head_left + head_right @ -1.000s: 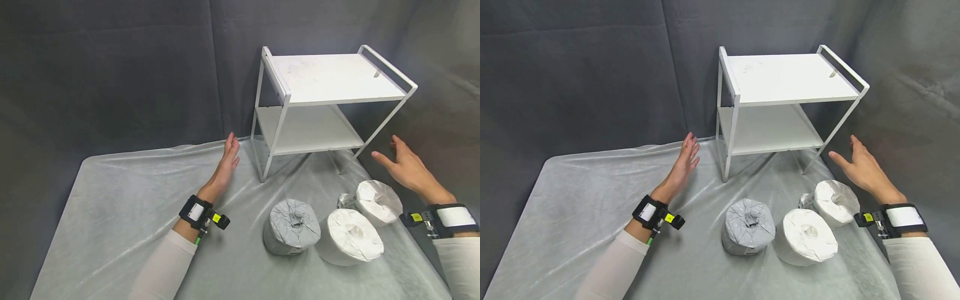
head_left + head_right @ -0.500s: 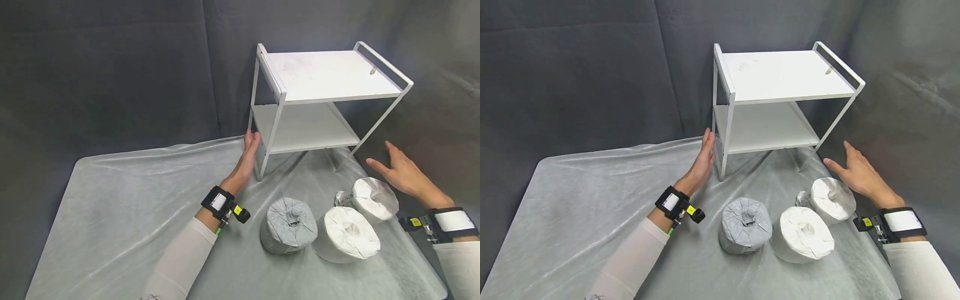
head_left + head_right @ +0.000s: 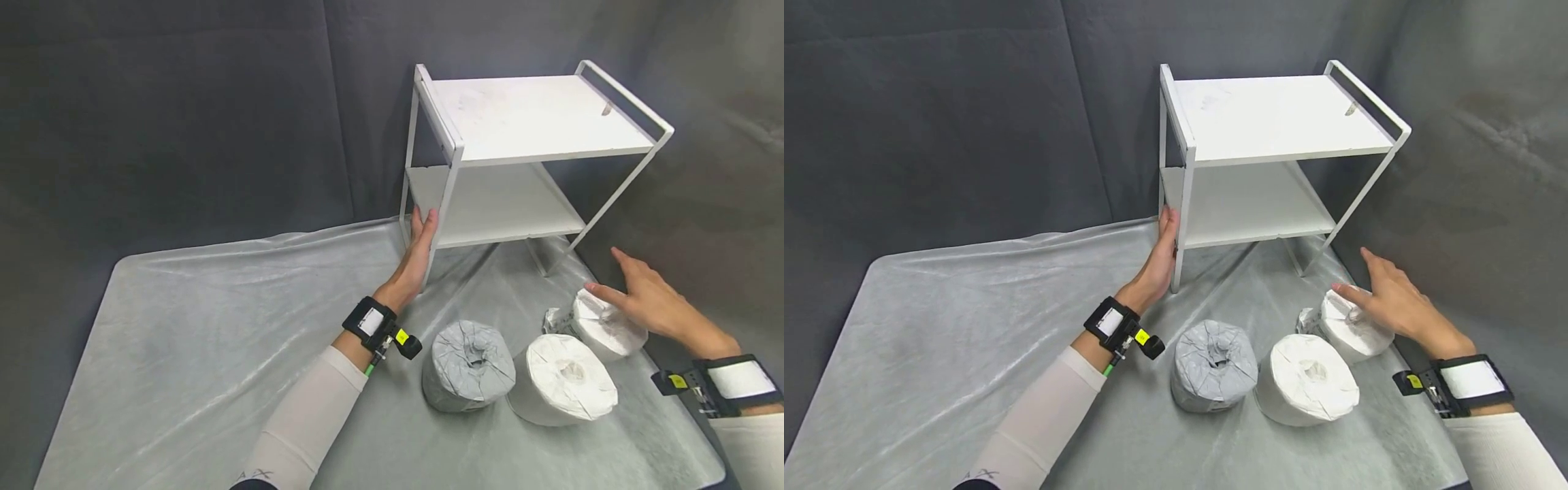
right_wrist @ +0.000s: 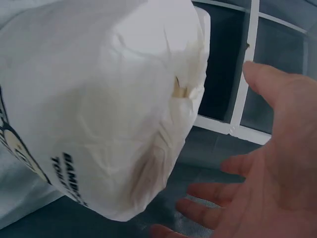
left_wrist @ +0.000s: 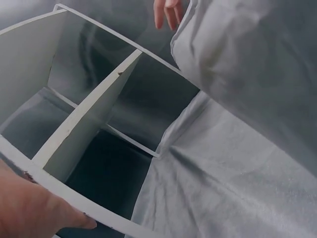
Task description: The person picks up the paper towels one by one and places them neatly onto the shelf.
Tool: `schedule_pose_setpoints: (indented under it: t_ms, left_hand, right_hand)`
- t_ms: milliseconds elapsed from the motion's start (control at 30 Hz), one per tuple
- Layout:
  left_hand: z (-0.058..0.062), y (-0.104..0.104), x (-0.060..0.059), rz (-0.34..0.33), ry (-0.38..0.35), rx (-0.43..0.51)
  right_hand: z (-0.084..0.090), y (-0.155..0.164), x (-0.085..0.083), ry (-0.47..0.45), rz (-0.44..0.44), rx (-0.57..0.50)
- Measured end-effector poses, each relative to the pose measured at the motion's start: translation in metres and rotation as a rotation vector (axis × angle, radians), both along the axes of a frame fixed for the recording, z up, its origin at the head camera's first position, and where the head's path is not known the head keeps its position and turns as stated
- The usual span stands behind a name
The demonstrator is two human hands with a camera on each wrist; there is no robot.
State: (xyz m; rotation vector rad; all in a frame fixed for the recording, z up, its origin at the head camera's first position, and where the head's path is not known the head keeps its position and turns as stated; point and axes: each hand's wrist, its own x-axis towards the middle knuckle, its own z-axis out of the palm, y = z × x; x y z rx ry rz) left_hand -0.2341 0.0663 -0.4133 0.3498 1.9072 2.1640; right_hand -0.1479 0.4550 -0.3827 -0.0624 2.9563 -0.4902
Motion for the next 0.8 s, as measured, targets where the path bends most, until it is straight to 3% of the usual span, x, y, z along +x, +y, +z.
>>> schedule_pose_setpoints:
  t_ms: [800]
  left_hand:
    - [-0.001,0.009,0.006,0.016,-0.001,-0.004]
  right_hand:
    - [-0.024,-0.018,0.026,-0.054,0.075,0.109]
